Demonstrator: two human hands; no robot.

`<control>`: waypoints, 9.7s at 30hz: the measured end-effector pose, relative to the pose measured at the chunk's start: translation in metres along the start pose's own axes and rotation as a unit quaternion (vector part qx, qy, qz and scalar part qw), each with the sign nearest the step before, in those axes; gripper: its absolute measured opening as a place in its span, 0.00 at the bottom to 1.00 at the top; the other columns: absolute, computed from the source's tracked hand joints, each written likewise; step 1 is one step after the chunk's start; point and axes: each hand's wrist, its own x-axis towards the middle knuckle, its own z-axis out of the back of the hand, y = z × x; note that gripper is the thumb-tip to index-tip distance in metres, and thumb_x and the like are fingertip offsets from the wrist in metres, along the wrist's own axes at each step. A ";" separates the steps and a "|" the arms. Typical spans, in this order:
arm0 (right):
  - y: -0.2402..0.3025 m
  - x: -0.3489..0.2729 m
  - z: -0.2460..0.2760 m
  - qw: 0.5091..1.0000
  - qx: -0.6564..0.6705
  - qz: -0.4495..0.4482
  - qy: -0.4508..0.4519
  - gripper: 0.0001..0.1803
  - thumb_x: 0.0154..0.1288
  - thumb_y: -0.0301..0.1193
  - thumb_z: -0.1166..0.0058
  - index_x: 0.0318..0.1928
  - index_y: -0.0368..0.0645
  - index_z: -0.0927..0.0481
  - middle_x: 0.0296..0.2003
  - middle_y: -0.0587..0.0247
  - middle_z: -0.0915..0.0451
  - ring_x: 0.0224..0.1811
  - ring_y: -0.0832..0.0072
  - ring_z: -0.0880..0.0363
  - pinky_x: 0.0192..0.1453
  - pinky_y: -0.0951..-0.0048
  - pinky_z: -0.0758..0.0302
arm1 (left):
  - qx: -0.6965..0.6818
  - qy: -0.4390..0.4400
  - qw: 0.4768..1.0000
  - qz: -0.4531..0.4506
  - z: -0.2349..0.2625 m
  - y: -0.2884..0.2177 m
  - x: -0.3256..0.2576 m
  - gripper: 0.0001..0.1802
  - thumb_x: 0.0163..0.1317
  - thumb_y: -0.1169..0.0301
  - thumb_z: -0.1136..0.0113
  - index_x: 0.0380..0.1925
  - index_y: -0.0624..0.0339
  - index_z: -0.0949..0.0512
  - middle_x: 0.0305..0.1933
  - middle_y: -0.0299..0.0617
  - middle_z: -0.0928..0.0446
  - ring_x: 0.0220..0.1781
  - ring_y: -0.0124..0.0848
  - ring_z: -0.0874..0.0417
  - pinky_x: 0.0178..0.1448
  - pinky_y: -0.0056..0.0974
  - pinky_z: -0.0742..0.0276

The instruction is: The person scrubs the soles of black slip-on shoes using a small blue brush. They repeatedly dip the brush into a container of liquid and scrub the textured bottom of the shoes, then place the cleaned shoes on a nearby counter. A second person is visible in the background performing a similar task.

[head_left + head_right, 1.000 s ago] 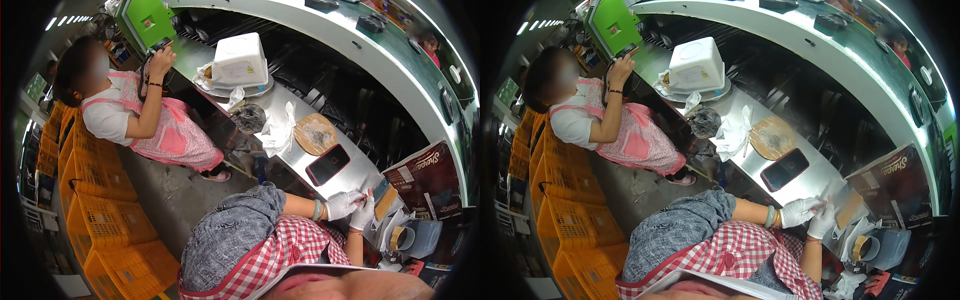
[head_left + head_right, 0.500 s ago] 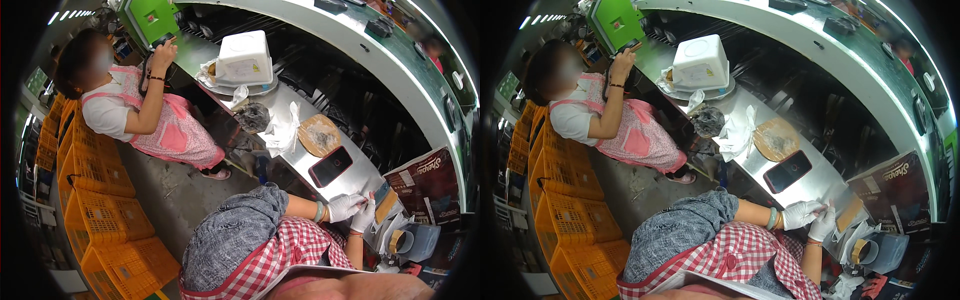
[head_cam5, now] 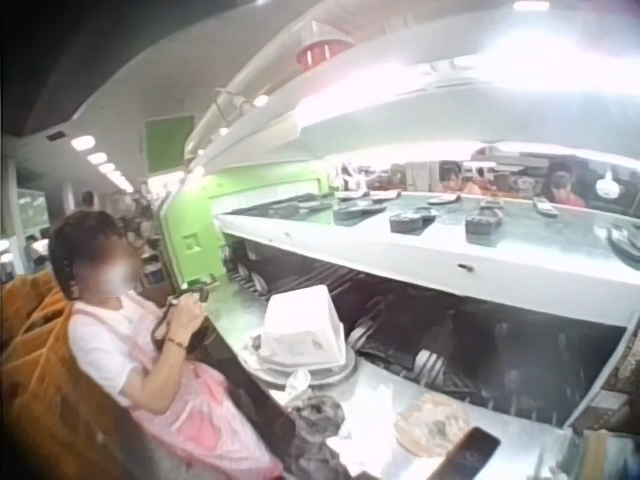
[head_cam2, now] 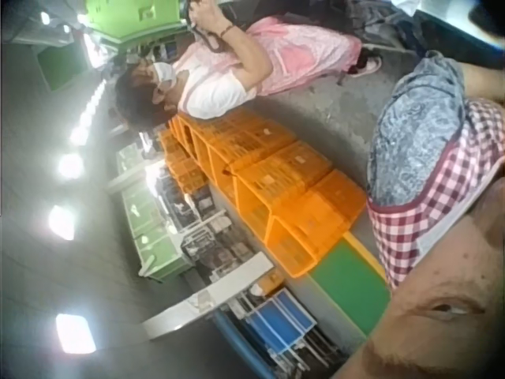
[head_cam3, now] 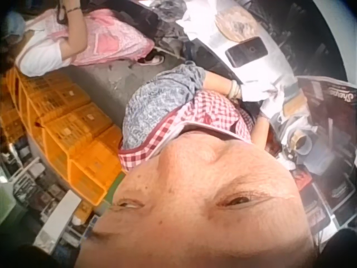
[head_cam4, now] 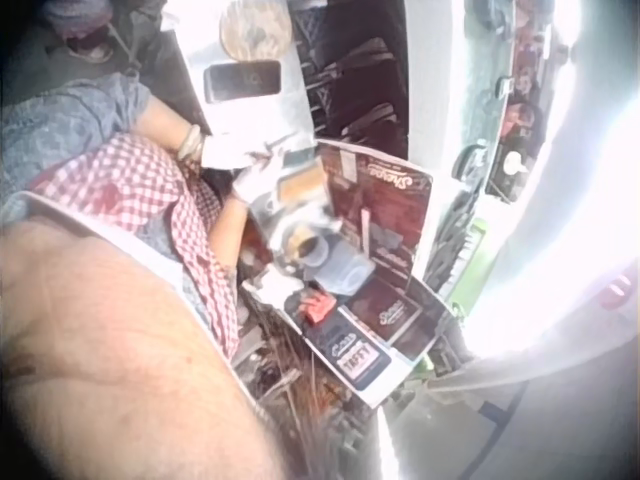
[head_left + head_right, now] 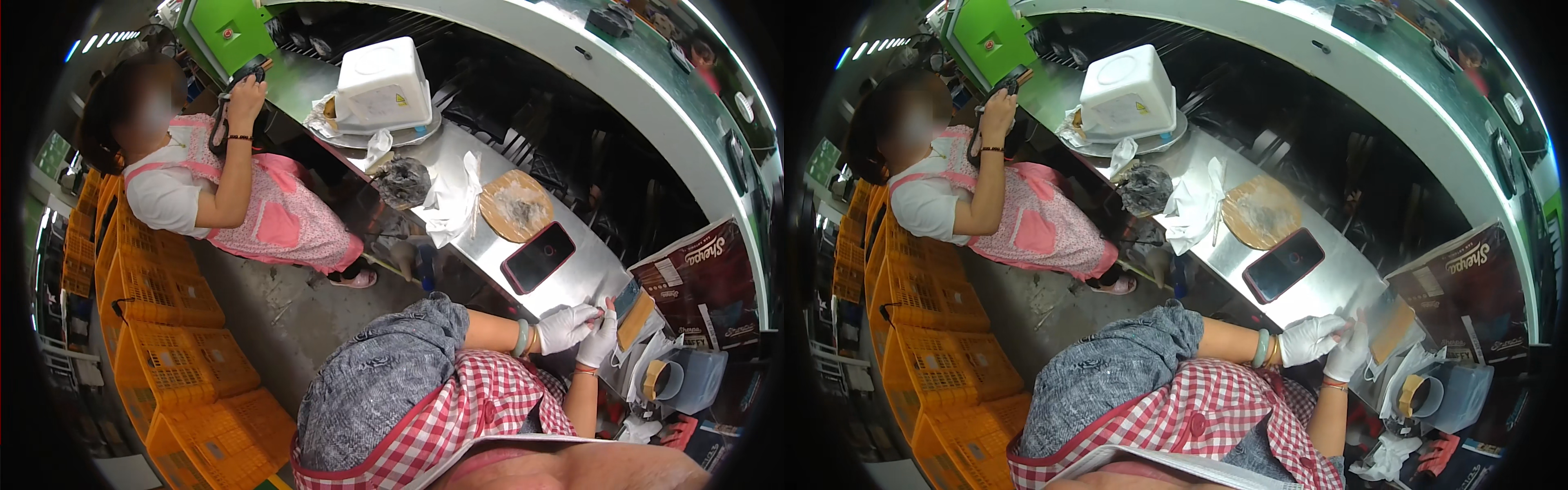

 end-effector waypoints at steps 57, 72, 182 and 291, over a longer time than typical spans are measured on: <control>0.020 -0.015 0.017 0.984 -0.172 0.031 -0.023 0.19 0.51 0.21 0.53 0.46 0.44 0.24 0.27 0.54 0.24 0.26 0.59 0.25 0.30 0.61 0.28 | 0.563 0.028 0.818 0.114 0.275 -0.117 0.441 0.47 0.49 0.40 0.48 0.62 0.60 0.41 0.61 0.59 0.38 0.64 0.47 0.37 0.66 0.39 0.43; 0.016 -0.017 0.025 0.982 -0.187 0.001 0.007 0.21 0.55 0.23 0.59 0.50 0.48 0.27 0.28 0.50 0.25 0.28 0.54 0.25 0.32 0.59 0.28 | 0.226 -0.121 0.962 -0.096 0.291 -0.120 0.402 0.17 0.57 0.62 0.43 0.43 0.59 0.24 0.39 0.44 0.26 0.40 0.31 0.25 0.39 0.34 0.25; 0.029 -0.032 0.184 0.886 0.308 -0.219 -0.270 0.11 0.65 0.35 0.55 0.37 0.42 0.22 0.30 0.67 0.21 0.21 0.85 0.25 0.18 0.88 0.42 | -0.529 0.126 0.736 0.403 0.010 -0.013 0.024 0.38 0.58 0.40 0.57 0.58 0.58 0.38 0.56 0.54 0.33 0.55 0.53 0.29 0.47 0.51 0.25; 0.109 -0.009 0.192 0.971 0.164 -0.167 0.046 0.12 0.63 0.37 0.49 0.40 0.44 0.20 0.24 0.73 0.25 0.23 0.90 0.31 0.28 0.88 0.40 | -0.404 0.303 0.728 0.463 0.072 -0.043 0.082 0.32 0.63 0.53 0.55 0.64 0.55 0.46 0.56 0.57 0.34 0.41 0.58 0.22 0.35 0.51 0.19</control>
